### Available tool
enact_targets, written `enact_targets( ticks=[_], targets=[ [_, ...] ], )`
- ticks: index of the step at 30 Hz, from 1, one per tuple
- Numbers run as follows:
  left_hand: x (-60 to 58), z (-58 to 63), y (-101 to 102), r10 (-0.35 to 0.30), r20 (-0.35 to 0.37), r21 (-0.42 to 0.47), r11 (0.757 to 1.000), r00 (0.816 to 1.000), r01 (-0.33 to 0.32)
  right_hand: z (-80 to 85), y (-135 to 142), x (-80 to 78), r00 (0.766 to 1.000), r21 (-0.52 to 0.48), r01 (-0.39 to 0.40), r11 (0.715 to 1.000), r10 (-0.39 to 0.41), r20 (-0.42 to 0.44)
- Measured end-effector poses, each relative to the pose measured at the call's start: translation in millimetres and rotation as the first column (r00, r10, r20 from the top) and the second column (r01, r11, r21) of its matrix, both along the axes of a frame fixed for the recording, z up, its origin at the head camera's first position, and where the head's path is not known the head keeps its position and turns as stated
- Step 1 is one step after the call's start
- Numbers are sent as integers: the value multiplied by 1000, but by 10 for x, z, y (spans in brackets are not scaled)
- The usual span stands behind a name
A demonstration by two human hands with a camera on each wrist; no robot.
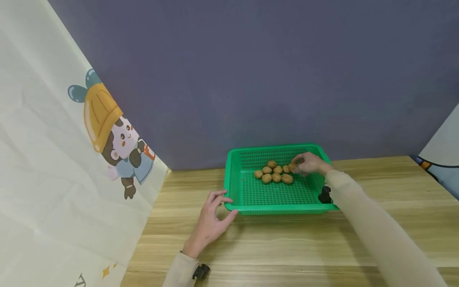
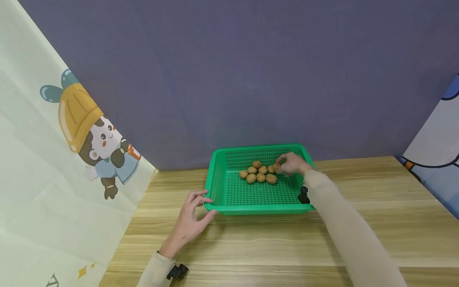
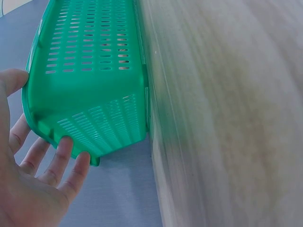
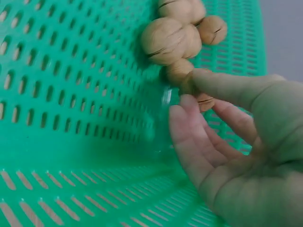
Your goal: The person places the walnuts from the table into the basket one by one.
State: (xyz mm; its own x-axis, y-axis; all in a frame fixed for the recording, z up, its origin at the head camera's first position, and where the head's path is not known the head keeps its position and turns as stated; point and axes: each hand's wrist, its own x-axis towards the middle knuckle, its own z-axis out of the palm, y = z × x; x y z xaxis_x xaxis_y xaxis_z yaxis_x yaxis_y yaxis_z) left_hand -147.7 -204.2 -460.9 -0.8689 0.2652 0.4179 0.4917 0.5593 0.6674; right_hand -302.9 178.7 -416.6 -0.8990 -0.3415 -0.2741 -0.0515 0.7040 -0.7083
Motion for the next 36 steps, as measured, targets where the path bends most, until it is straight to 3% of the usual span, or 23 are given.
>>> enact_targets(
  ticks=[5, 15, 25, 32, 36],
  targets=[
    [-6, -10, 1, -1, -6, 5, 1000, 1000, 1, -79, 5, -26, 999, -4, -20, 1000, 21, 36],
    [-3, -17, 2, -2, -4, 5, 1000, 1000, 2, -76, -8, -8, 994, 35, -60, 998, 56, 90],
    [-3, -7, 6, 6, -3, -4, 1000, 1000, -6, -76, -35, -20, 995, 33, -37, 999, 34, 95],
    [-4, -4, 5, 6, -8, -3, 1000, 1000, -6, -13, -27, 10, 997, -29, -45, 999, 47, 57],
    [6, -3, -3, 5, 7, -2, 1000, 1000, -5, 122, -11, 40, 996, -101, -70, 992, 74, 41]
  ],
)
